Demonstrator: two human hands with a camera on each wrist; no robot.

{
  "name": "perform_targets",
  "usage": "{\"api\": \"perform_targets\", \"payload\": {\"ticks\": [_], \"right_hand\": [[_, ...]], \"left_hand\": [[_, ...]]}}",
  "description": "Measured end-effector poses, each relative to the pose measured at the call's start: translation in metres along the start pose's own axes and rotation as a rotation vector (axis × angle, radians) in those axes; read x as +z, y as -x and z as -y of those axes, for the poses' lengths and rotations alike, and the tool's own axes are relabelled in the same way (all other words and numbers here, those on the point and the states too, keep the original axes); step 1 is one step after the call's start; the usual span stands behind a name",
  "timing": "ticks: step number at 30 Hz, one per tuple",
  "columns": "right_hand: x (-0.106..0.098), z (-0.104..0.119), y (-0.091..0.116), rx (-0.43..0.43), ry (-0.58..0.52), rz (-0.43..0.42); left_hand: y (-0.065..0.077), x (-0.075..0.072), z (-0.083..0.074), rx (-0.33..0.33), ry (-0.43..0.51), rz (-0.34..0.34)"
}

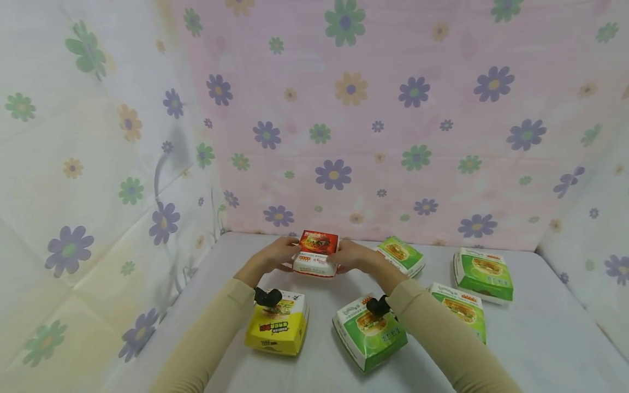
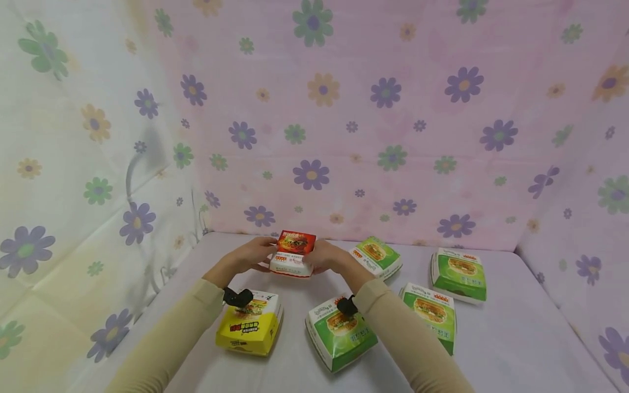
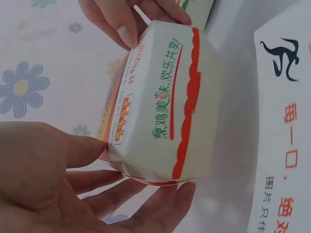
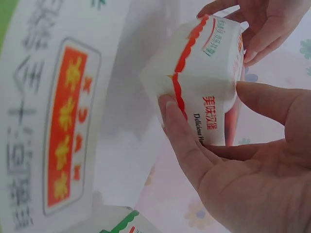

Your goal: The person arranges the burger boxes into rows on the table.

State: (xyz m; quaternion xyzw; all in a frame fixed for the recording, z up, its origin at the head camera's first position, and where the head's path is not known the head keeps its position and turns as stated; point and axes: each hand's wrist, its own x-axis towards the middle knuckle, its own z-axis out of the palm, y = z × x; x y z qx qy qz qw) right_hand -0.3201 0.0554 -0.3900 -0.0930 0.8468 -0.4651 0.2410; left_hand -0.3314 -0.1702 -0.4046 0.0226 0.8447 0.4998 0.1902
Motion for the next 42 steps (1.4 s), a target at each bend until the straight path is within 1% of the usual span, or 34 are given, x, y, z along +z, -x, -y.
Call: {"api": "perform_targets", "payload": {"ticks": [3, 8, 12, 16, 22, 25, 32, 35, 42], "right_hand": [[0.002, 0.002, -0.003, -0.015, -0.002, -0.038], [0.006, 0.004, -0.011, -0.025, -0.011, -0.088], [0.008, 0.003, -0.020, -0.035, -0.027, -0.100], [0.012, 0.007, -0.027, -0.035, -0.041, -0.111], [0.015, 0.012, -0.036, -0.003, -0.068, -0.125], [0.017, 0.010, -0.042, 0.013, -0.084, -0.130], [0.021, 0.005, -0.055, 0.049, -0.083, -0.143], [0.021, 0.003, -0.059, 0.069, -0.083, -0.148], [0.021, 0.002, -0.062, 0.078, -0.082, -0.151]], "left_hand": [[-0.004, -0.003, 0.002, 0.000, 0.025, -0.020], [-0.010, -0.012, 0.004, -0.007, 0.039, -0.029], [-0.016, -0.018, 0.005, -0.033, 0.056, -0.036], [-0.019, -0.024, 0.004, -0.055, 0.073, -0.046], [-0.032, -0.030, 0.007, -0.072, 0.079, -0.062], [-0.037, -0.031, 0.009, -0.088, 0.089, -0.070], [-0.043, -0.029, 0.015, -0.130, 0.160, -0.072], [-0.045, -0.028, 0.017, -0.133, 0.165, -0.071], [-0.049, -0.027, 0.021, -0.140, 0.145, -0.067]]}}
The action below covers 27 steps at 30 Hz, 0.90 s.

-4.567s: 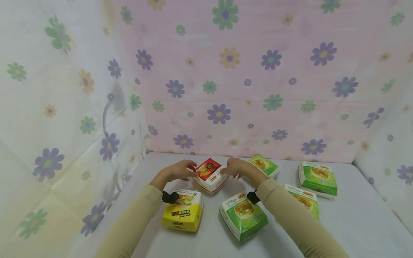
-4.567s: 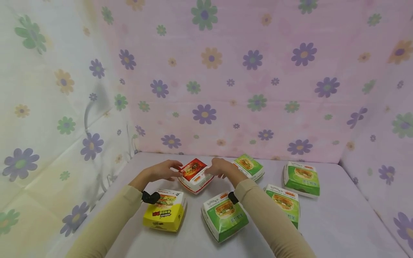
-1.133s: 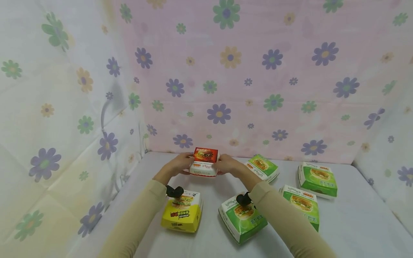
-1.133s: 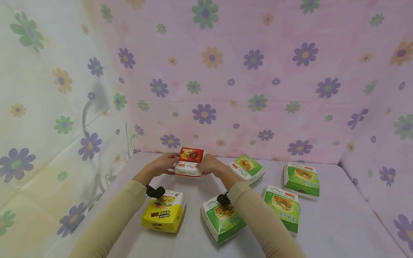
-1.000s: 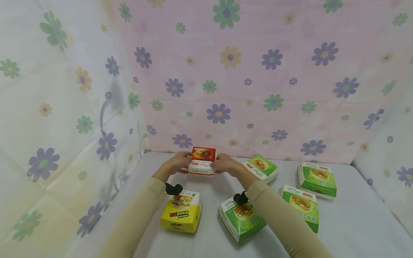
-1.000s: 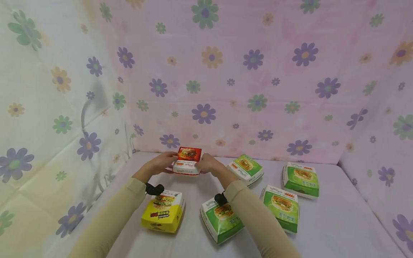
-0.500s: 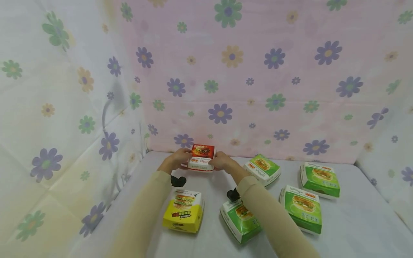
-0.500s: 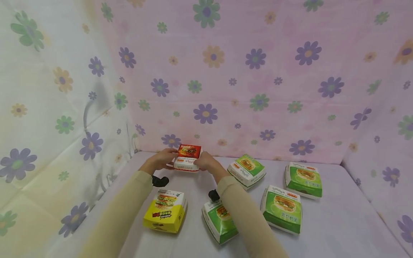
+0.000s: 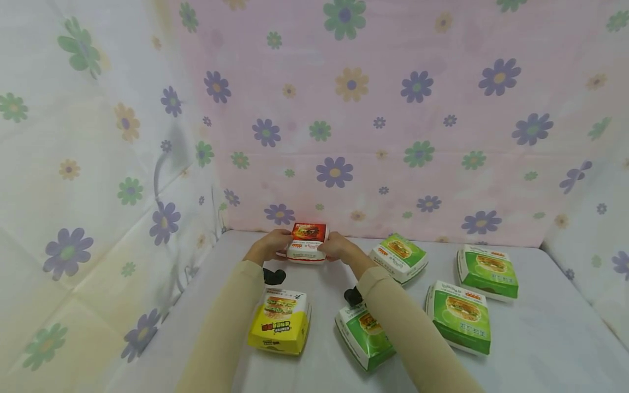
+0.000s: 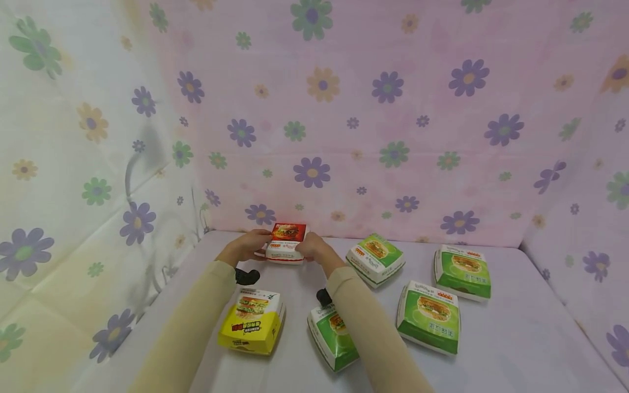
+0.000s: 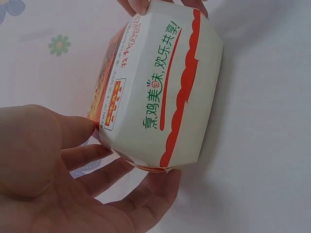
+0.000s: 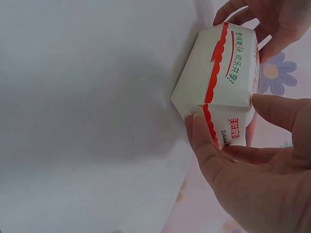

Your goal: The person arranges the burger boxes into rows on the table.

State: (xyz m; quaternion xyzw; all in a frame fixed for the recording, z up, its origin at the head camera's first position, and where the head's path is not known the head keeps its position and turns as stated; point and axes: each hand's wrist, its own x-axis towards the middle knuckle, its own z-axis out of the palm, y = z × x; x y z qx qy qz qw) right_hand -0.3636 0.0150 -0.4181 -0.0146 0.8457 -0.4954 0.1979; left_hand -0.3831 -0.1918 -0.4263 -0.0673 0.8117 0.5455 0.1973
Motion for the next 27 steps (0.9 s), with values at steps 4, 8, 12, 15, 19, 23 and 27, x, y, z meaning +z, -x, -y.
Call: {"api": "perform_targets", "payload": {"ticks": [4, 8, 12, 15, 19, 23, 27], "right_hand": [[0.000, 0.000, -0.001, 0.012, 0.019, -0.007], [0.000, 0.000, 0.001, 0.016, 0.048, -0.012], [-0.003, 0.002, 0.008, 0.018, 0.084, -0.008], [-0.007, 0.006, 0.018, 0.002, 0.137, 0.005], [-0.014, 0.011, 0.034, -0.021, 0.209, 0.051], [-0.020, 0.018, 0.051, -0.045, 0.243, 0.101], [-0.021, 0.025, 0.066, -0.082, 0.267, 0.138]], "left_hand": [[-0.001, 0.001, 0.000, 0.003, 0.001, 0.007], [0.001, 0.001, -0.003, 0.009, -0.030, 0.012], [0.006, 0.000, -0.009, 0.025, -0.076, -0.007], [0.009, -0.004, -0.014, 0.032, -0.096, -0.032], [0.017, -0.010, -0.015, 0.036, -0.136, -0.032], [0.029, -0.015, -0.013, 0.081, -0.185, 0.006], [0.046, -0.020, -0.009, 0.130, -0.229, 0.040]]}}
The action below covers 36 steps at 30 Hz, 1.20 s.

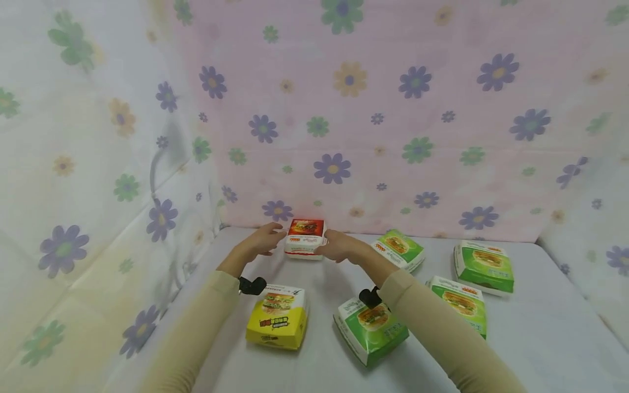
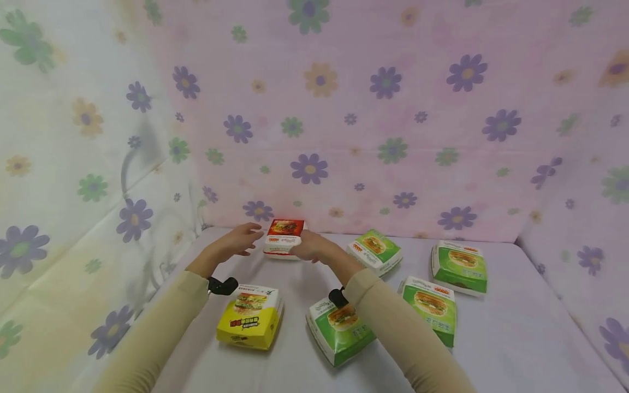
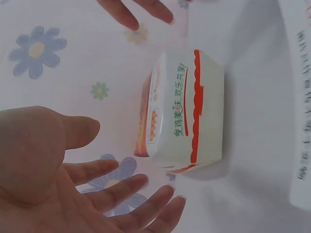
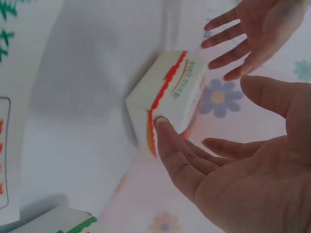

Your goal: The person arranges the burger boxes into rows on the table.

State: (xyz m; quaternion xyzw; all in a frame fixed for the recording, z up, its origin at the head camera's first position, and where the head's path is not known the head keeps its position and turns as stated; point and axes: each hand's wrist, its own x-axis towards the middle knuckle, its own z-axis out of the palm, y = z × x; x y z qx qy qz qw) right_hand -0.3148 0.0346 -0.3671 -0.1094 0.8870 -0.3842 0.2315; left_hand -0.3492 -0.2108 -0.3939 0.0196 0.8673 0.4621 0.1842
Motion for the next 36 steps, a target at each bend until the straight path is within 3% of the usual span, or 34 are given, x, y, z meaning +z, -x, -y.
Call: {"api": "perform_targets", "payload": {"ticks": [7, 17, 24, 30, 36], "right_hand": [[0.004, 0.007, 0.021, -0.054, 0.022, 0.046], [0.022, -0.002, 0.051, -0.106, 0.004, 0.075], [0.046, -0.008, 0.063, -0.155, 0.045, 0.060], [0.061, -0.008, 0.063, -0.175, 0.124, 0.047], [0.074, -0.007, 0.060, -0.163, 0.217, 0.041]], "left_hand": [[0.030, -0.003, 0.000, 0.065, -0.067, 0.021], [0.063, 0.003, 0.020, 0.106, -0.142, 0.034], [0.084, 0.000, 0.039, 0.111, -0.145, 0.122], [0.094, 0.000, 0.053, 0.128, -0.141, 0.198], [0.095, 0.004, 0.064, 0.100, -0.154, 0.250]]}}
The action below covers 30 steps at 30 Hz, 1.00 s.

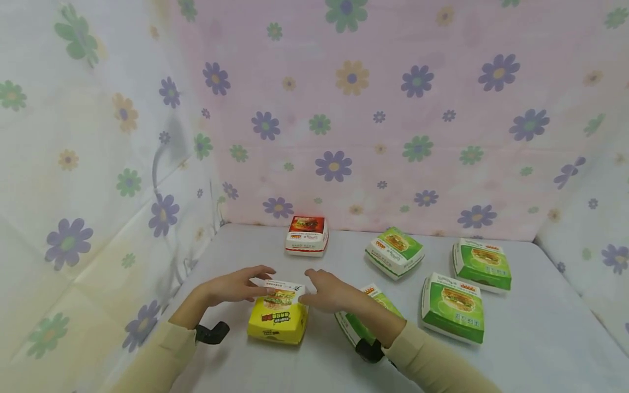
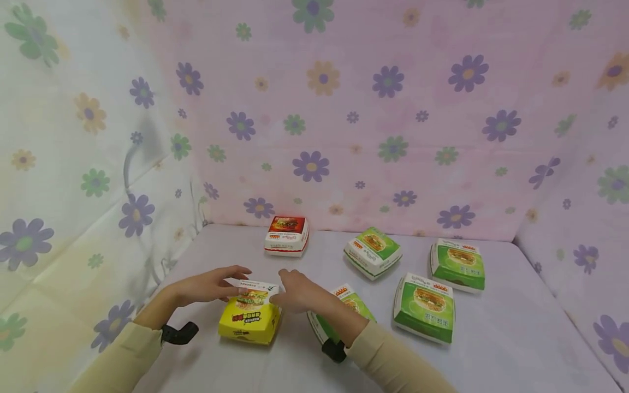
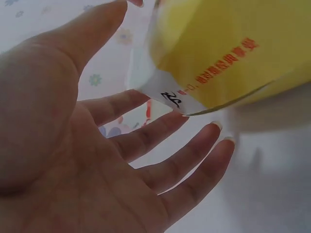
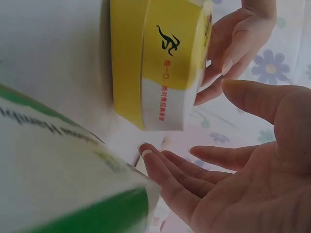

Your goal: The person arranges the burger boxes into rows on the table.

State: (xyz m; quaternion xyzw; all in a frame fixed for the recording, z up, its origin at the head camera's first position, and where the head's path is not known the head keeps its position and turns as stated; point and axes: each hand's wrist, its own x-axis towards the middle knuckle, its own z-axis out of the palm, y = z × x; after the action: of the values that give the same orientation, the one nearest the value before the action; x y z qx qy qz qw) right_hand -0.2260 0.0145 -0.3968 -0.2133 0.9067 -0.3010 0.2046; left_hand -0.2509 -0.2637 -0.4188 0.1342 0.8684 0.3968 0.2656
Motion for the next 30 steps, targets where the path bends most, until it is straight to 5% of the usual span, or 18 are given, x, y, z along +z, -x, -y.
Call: {"api": "perform_targets", "payload": {"ticks": [14, 30], "right_hand": [[0.011, 0.001, -0.006, 0.002, -0.010, 0.047], [0.010, 0.005, 0.005, 0.117, 0.154, 0.050]], "left_hand": [[-0.005, 0.008, 0.011, -0.019, 0.092, 0.104], [-0.021, 0.005, 0.001, 0.042, -0.051, 0.022]]}}
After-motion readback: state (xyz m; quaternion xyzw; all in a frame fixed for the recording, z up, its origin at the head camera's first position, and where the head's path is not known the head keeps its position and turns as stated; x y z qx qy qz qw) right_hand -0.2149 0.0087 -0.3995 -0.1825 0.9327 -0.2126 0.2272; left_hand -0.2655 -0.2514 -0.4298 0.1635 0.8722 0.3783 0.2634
